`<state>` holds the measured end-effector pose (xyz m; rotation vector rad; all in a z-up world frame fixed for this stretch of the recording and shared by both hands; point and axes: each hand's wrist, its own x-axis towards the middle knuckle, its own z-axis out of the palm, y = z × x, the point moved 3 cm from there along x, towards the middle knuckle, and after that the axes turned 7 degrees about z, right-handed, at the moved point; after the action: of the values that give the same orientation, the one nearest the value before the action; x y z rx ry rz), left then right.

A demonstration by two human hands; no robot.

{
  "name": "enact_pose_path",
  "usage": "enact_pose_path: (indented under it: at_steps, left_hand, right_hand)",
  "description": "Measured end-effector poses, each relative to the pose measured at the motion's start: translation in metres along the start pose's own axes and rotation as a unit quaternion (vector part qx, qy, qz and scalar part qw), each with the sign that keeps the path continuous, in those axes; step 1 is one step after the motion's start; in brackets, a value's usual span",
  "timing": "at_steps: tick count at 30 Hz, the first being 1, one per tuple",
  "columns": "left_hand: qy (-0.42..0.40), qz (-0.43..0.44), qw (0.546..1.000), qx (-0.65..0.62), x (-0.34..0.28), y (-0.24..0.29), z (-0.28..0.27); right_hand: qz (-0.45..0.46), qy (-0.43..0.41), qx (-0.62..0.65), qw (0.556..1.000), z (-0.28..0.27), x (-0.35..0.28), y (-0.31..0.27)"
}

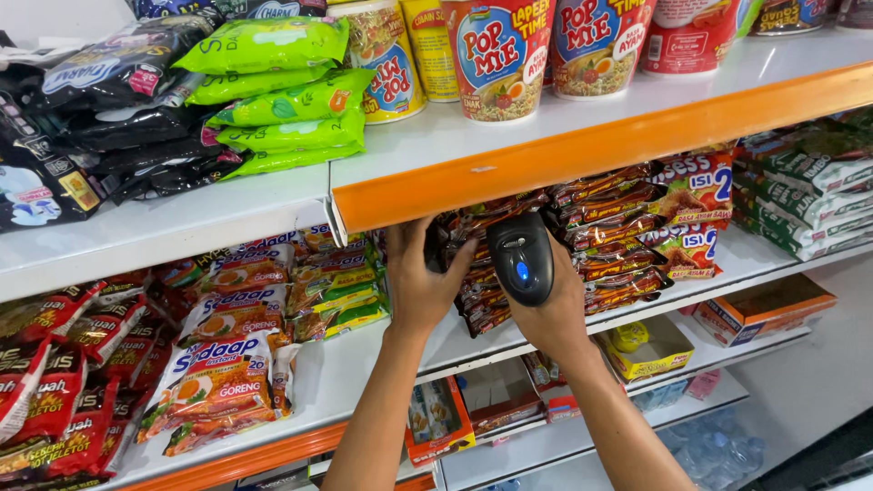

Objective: The person picks up instant noodle packets from shelves and a cardboard box, scans their barcodes using a handheld barcode scanner, and places them back.

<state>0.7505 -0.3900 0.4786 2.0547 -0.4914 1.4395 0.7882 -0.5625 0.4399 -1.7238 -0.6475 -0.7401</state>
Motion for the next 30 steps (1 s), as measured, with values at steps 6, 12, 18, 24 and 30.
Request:
enact_pose_path:
  at_steps: [6, 12, 18, 24, 30]
  left_hand:
    - [0.002, -0.077, 0.997, 0.016, -0.010, -0.012, 0.006]
    - [0.017, -0.055, 0.998, 0.025, 0.000, -0.018, 0.014]
    - [0.026, -0.049, 0.998, 0.031, 0.006, -0.018, 0.017]
    - [0.032, -0.024, 0.998, 0.051, -0.005, -0.009, 0.012]
    - [0.002, -0.062, 0.996, 0.058, 0.000, -0.013, 0.014]
  right_hand:
    - [0.019, -0.018, 0.059, 0.998, -0.001, -0.002, -0.007]
    - [0.056, -0.039, 0.088, 0.994, 0.010, 0.010, 0.002]
    - [0.139, -0.074, 0.115, 0.981, 0.010, 0.018, 0.018]
    - [0.137, -0.079, 0.150, 0.976, 0.005, 0.001, 0.017]
    - [0.169, -0.082, 0.153, 0.970, 0.005, -0.001, 0.021]
